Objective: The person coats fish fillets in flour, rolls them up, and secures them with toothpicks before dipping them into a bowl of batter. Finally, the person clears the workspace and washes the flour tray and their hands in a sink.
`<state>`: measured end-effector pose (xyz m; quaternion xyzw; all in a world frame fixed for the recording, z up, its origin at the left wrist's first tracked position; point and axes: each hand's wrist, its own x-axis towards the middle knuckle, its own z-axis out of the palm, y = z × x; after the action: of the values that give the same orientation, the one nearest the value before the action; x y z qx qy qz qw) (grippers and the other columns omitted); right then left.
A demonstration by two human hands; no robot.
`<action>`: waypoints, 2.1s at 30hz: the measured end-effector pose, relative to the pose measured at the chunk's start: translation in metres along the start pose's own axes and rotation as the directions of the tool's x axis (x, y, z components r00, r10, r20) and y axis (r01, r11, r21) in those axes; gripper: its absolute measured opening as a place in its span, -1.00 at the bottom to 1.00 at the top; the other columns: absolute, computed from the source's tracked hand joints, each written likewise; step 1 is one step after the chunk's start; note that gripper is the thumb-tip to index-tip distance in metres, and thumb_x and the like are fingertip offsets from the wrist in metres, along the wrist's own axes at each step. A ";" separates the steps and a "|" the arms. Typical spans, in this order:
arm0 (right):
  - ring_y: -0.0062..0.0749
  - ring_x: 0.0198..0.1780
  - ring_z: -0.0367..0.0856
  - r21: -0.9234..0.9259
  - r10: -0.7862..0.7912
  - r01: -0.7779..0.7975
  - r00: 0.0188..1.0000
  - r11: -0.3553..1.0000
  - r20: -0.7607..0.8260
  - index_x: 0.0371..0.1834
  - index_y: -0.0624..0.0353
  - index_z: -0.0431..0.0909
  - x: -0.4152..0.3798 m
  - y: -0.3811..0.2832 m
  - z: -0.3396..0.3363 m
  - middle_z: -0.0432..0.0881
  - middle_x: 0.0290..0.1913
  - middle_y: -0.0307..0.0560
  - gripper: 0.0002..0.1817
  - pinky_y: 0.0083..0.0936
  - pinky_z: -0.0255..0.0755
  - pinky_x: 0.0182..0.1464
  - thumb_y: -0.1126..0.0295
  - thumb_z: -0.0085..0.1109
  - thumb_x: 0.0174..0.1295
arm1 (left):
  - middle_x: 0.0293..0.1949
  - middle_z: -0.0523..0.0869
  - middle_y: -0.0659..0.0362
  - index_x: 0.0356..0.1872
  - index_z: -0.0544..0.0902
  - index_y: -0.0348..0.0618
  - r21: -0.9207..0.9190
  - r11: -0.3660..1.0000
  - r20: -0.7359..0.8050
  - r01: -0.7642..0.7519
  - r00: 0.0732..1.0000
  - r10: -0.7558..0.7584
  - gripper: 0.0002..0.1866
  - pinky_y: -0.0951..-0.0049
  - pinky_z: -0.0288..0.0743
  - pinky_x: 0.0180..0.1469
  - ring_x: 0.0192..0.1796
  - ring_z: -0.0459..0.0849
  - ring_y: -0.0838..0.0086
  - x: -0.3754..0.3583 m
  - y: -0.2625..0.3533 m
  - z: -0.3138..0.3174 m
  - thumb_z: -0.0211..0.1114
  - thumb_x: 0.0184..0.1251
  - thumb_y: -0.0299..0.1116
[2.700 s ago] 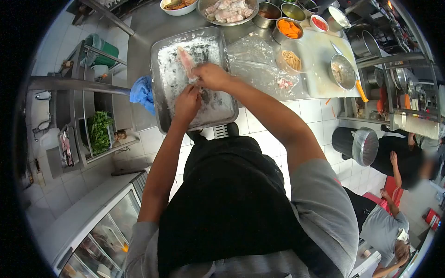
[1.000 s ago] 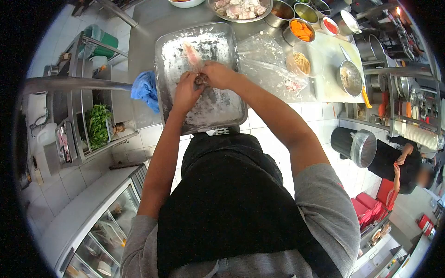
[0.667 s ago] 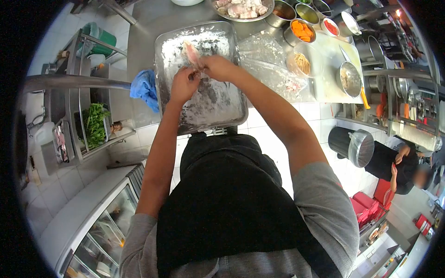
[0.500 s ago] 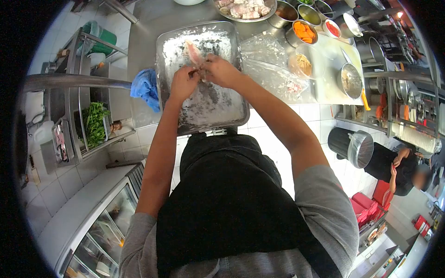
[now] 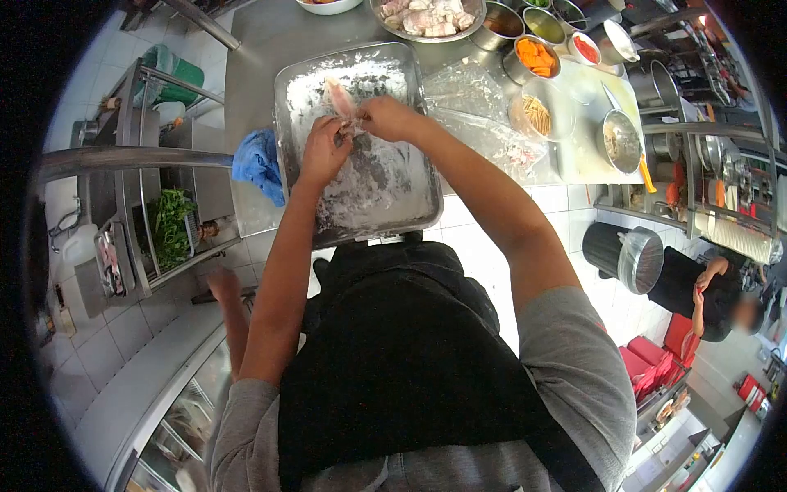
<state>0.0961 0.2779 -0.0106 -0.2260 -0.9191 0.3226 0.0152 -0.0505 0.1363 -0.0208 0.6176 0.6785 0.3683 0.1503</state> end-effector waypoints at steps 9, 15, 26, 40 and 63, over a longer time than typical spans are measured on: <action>0.02 0.07 0.56 -0.100 -0.296 0.279 0.905 0.955 -0.306 -0.05 0.16 0.63 -0.009 -0.003 0.013 0.59 -0.10 0.02 -0.61 -0.16 0.49 0.13 0.40 0.41 -0.01 | -0.07 0.55 -0.04 -0.08 0.64 -0.29 -0.051 0.980 0.139 0.192 0.973 -0.184 -0.70 0.14 0.44 0.15 0.11 0.52 0.01 0.018 -0.006 -0.009 0.31 0.15 -0.41; 0.00 -0.11 0.65 0.029 -0.129 0.132 0.987 0.991 -0.100 -0.10 0.20 0.67 0.003 -0.003 -0.004 0.67 -0.19 0.08 -0.61 -0.22 0.53 0.01 0.34 0.43 -0.03 | -0.07 0.57 -0.07 0.01 0.59 -0.26 0.082 0.995 0.048 0.059 0.997 -0.063 -0.58 0.13 0.45 0.14 0.09 0.54 -0.02 0.006 0.004 -0.006 0.38 0.08 -0.39; -0.01 -0.16 0.71 0.062 -0.026 0.019 0.992 0.998 0.120 -0.12 0.21 0.73 0.014 -0.004 -0.010 0.74 -0.21 0.13 -0.62 -0.22 0.55 -0.07 0.16 0.35 0.11 | 0.06 0.56 -0.08 0.04 0.58 -0.30 -0.027 0.999 0.039 0.036 0.999 -0.035 -0.55 0.13 0.38 0.28 0.22 0.49 -0.02 0.005 0.007 -0.024 0.32 0.04 -0.45; 0.12 0.08 0.59 -0.145 -0.333 0.303 0.898 0.942 -0.289 0.01 0.14 0.66 0.002 -0.012 0.002 0.63 0.02 0.18 -0.59 -0.11 0.45 0.19 0.26 0.38 0.08 | -0.15 0.61 -0.08 -0.12 0.62 -0.29 -0.056 0.991 0.078 0.124 0.990 -0.120 -0.71 0.11 0.48 0.04 -0.01 0.57 -0.05 0.016 -0.013 -0.020 0.29 0.09 -0.46; 0.06 0.17 0.55 -0.204 -0.248 0.193 0.923 0.960 -0.295 0.04 0.22 0.60 0.032 -0.003 0.003 0.61 0.10 0.18 -0.49 -0.20 0.43 0.26 0.26 0.44 0.00 | 0.02 0.56 -0.13 0.08 0.61 -0.26 0.191 0.981 -0.159 -0.023 0.986 0.054 -0.63 0.07 0.42 0.17 0.11 0.53 -0.05 0.036 -0.003 -0.043 0.23 0.21 -0.51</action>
<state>0.0655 0.2877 -0.0147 -0.1703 -0.9484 0.1981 0.1799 -0.0879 0.1572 0.0150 0.6099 0.7081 0.3547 0.0278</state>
